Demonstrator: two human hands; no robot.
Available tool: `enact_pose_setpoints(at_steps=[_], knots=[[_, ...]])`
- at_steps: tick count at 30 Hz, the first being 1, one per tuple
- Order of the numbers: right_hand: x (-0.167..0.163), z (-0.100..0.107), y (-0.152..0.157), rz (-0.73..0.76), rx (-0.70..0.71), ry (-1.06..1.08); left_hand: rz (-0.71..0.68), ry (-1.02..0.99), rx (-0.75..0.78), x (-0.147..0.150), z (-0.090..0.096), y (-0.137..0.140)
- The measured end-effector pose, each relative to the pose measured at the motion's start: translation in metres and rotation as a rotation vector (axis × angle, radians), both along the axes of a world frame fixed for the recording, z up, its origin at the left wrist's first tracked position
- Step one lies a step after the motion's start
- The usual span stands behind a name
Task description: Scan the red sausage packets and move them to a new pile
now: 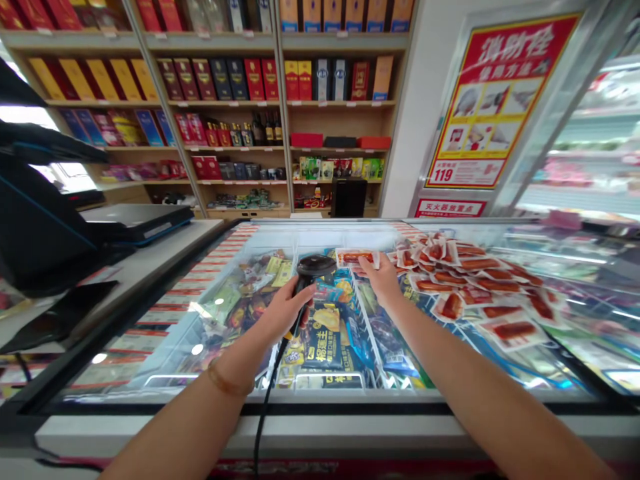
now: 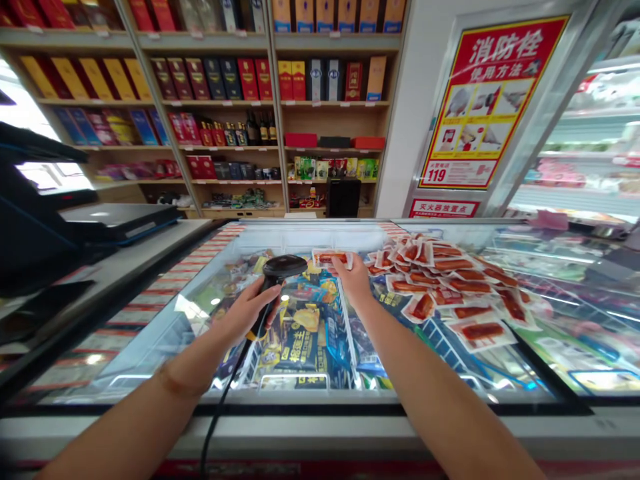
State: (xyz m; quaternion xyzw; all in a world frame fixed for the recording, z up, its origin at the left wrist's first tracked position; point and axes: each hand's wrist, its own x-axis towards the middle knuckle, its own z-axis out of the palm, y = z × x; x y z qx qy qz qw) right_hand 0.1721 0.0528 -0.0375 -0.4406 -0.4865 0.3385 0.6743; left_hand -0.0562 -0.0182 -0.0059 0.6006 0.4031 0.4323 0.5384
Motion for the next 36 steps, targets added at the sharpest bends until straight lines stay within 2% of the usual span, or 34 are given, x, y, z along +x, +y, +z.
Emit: enact_pose_setpoints(at_steps=[3, 6, 12, 22, 36], knots=[[-0.001, 0.003, -0.005, -0.019, -0.025, -0.028, 0.003, -0.041, -0.005, 0.003, 0.003, -0.006], [-0.004, 0.003, -0.004, -0.061, 0.007, -0.013, 0.034, -0.093, -0.024, 0.004, 0.006, -0.009], [-0.006, 0.002, -0.003, -0.036, 0.009, 0.058, 0.022, -0.081, -0.036, 0.007, 0.004, -0.013], [0.001, -0.002, -0.004, -0.237, 0.093, -0.265, 0.0, -0.096, -0.008, 0.008, 0.002, -0.015], [0.001, -0.005, 0.001, -0.241, 0.085, -0.24, -0.012, -0.093, -0.002, 0.009, 0.003, -0.017]])
